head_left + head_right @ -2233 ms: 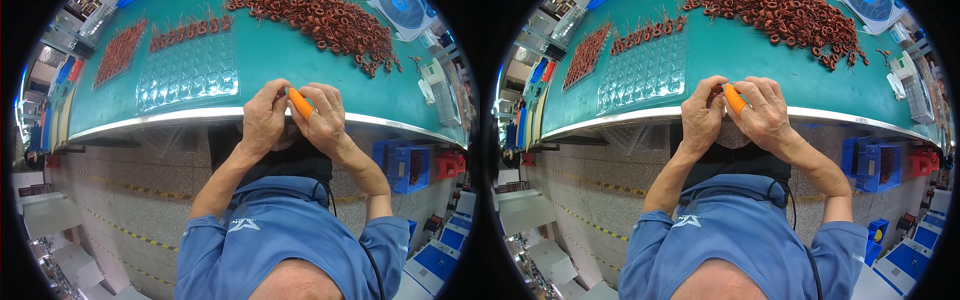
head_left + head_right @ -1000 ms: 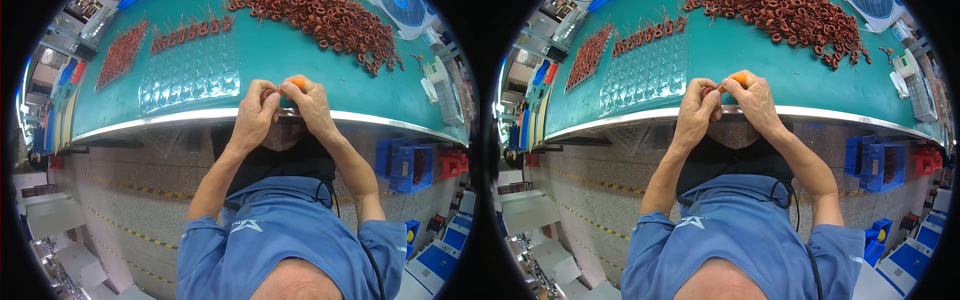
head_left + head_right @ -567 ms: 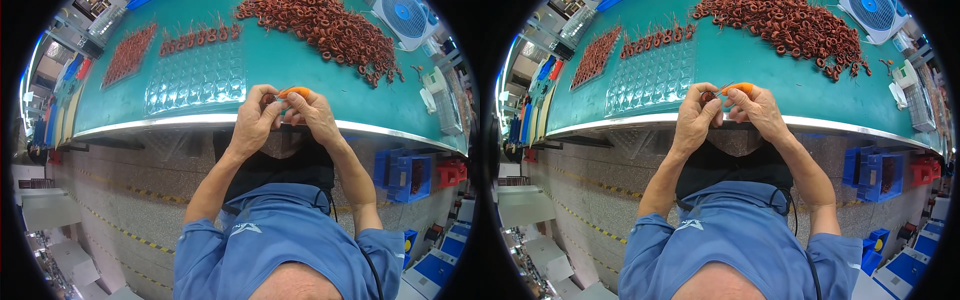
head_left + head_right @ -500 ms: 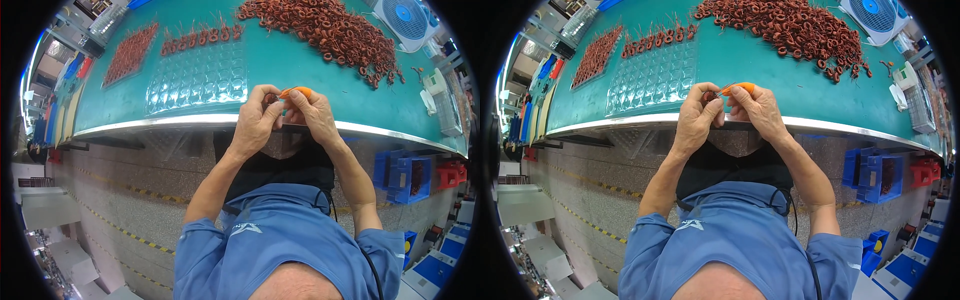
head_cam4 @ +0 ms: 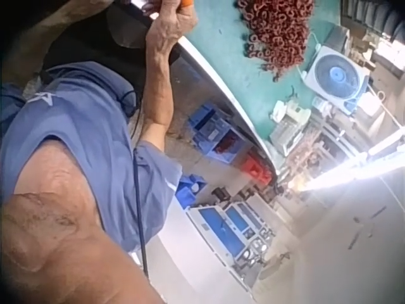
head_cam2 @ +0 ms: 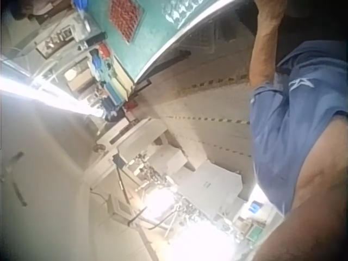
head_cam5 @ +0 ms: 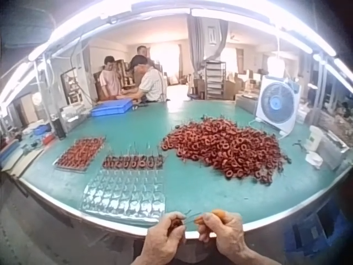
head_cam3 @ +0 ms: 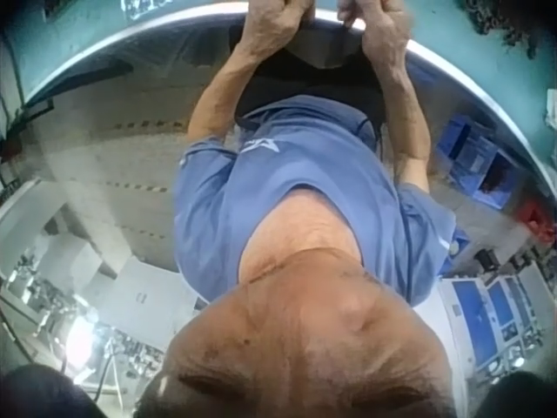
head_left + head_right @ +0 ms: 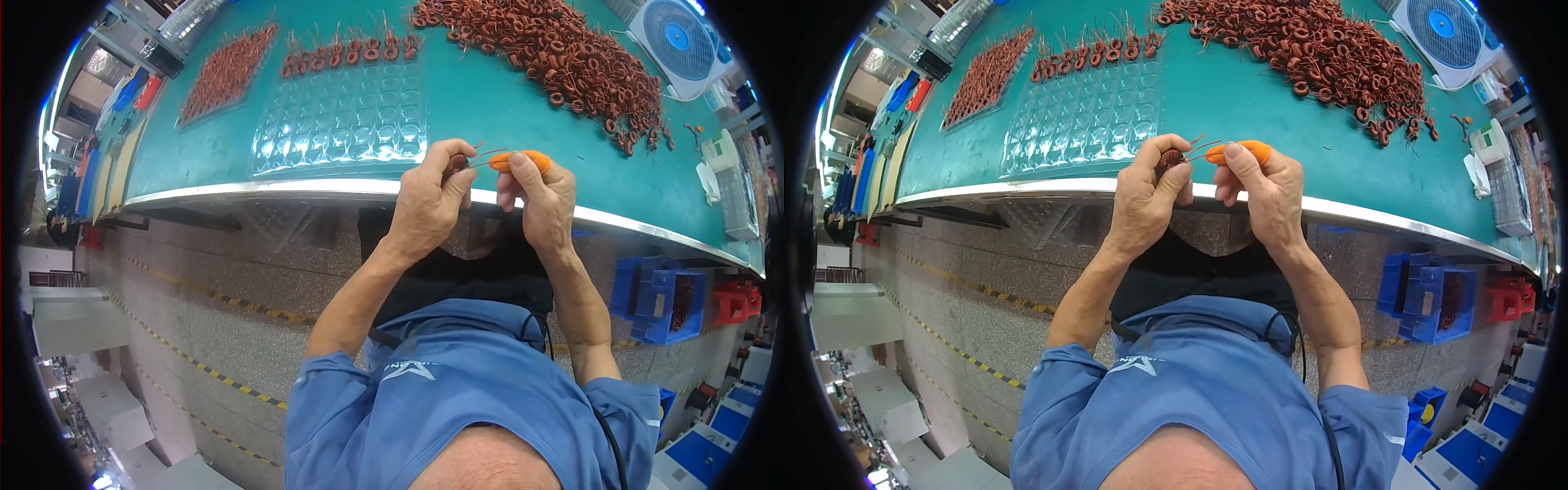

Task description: Assembling and organizing small copper wire coils into a plastic tray.

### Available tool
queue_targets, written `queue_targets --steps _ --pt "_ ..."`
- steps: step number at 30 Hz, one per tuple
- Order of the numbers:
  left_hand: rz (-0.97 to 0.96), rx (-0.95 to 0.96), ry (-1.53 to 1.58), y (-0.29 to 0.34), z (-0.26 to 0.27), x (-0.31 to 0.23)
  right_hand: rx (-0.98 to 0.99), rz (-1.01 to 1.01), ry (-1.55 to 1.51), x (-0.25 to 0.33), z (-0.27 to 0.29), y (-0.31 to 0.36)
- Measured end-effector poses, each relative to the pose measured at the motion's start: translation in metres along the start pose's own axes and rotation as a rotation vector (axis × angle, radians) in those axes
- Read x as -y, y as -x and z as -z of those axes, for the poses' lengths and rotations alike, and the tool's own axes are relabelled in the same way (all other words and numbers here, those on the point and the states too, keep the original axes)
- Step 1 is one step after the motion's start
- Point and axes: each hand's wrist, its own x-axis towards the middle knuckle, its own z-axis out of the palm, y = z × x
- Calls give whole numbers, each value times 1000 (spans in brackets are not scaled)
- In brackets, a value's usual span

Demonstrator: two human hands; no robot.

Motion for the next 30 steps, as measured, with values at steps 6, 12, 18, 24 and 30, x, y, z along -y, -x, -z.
queue_targets --steps 6,12,18,24,30 --pt "176 128 120 -3 8 7 55 -67 57 -12 3 -8" --pt "271 113 218 -1 7 21 22 -122 129 -9 7 -5" --pt "390 78 547 1 3 24 96 -216 45 -13 -3 3" --pt "328 258 420 6 11 24 188 -272 -207 -13 6 -2" --pt "328 270 387 6 13 19 178 -364 -306 -13 8 -3"
